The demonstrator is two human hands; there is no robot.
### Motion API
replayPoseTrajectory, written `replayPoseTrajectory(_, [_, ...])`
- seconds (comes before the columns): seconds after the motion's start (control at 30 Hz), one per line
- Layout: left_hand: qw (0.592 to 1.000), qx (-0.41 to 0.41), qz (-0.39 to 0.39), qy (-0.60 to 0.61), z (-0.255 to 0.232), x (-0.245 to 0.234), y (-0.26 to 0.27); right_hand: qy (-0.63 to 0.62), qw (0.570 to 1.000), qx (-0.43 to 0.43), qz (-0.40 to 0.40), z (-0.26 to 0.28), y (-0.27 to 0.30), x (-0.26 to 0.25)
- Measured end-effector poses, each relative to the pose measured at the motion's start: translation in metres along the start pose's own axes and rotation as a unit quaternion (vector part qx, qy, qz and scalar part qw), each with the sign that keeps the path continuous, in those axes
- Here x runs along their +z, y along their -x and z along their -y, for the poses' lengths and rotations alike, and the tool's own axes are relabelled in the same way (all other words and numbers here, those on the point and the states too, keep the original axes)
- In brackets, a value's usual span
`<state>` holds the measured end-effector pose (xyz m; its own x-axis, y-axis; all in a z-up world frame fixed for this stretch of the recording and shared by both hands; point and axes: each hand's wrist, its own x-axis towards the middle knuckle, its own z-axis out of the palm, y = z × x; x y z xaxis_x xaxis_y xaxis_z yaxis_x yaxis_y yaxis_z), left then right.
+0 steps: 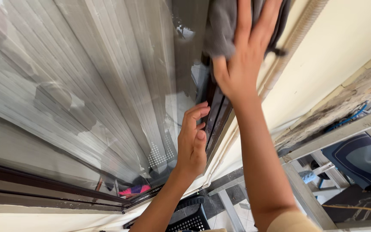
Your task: The person sprays a glass window with a cleaning solution, wipes the surface with a cloth, and uses a squeegee to remove excess liquid. The person repeats the spray and wipe cycle on different sections of the window.
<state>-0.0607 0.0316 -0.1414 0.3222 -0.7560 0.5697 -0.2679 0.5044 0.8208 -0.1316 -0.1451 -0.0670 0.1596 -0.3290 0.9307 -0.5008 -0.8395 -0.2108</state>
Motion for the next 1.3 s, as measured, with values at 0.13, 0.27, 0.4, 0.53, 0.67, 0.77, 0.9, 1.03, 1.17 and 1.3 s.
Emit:
replayPoseTrajectory(0.13, [1.0, -0.009, -0.017, -0.024, 0.02, -0.007, 0.01, 0.009, 1.0, 0.022, -0.01, 0.001, 0.071, 0.02])
replayPoseTrajectory(0.27, [0.997, -0.017, -0.035, -0.063, 0.038, -0.011, 0.02, -0.001, 0.997, 0.057, 0.048, -0.007, 0.175, 0.042])
replayPoseTrajectory(0.4, [0.99, -0.111, -0.011, -0.081, 0.046, -0.008, 0.026, 0.0, 0.997, 0.048, 0.066, -0.012, 0.244, 0.055])
replayPoseTrajectory(0.53, [0.991, -0.099, 0.0, -0.088, 0.04, -0.002, 0.024, -0.037, 0.989, 0.114, 0.081, 0.004, 0.234, 0.047])
replayPoseTrajectory(0.67, [0.998, 0.002, -0.01, -0.064, 0.026, -0.01, 0.016, -0.007, 0.99, 0.129, 0.057, 0.011, 0.165, 0.034])
replayPoseTrajectory(0.77, [0.999, -0.021, -0.006, -0.025, 0.027, -0.014, 0.011, -0.012, 0.995, 0.09, 0.046, 0.002, 0.126, 0.034])
replayPoseTrajectory(0.9, [0.999, -0.011, -0.014, -0.047, 0.046, -0.009, 0.02, -0.009, 0.998, 0.029, 0.046, -0.01, 0.14, 0.035])
replayPoseTrajectory(1.03, [0.985, -0.143, -0.004, -0.094, 0.076, 0.003, 0.043, -0.011, 0.996, 0.05, 0.078, -0.02, 0.215, 0.053])
replayPoseTrajectory(1.17, [0.941, -0.301, 0.016, -0.154, 0.107, 0.006, 0.064, -0.003, 0.991, 0.06, 0.123, -0.035, 0.302, 0.076])
replayPoseTrajectory(1.3, [0.94, -0.298, 0.062, -0.153, 0.122, 0.004, 0.08, -0.015, 0.981, 0.084, 0.174, -0.037, 0.338, 0.076])
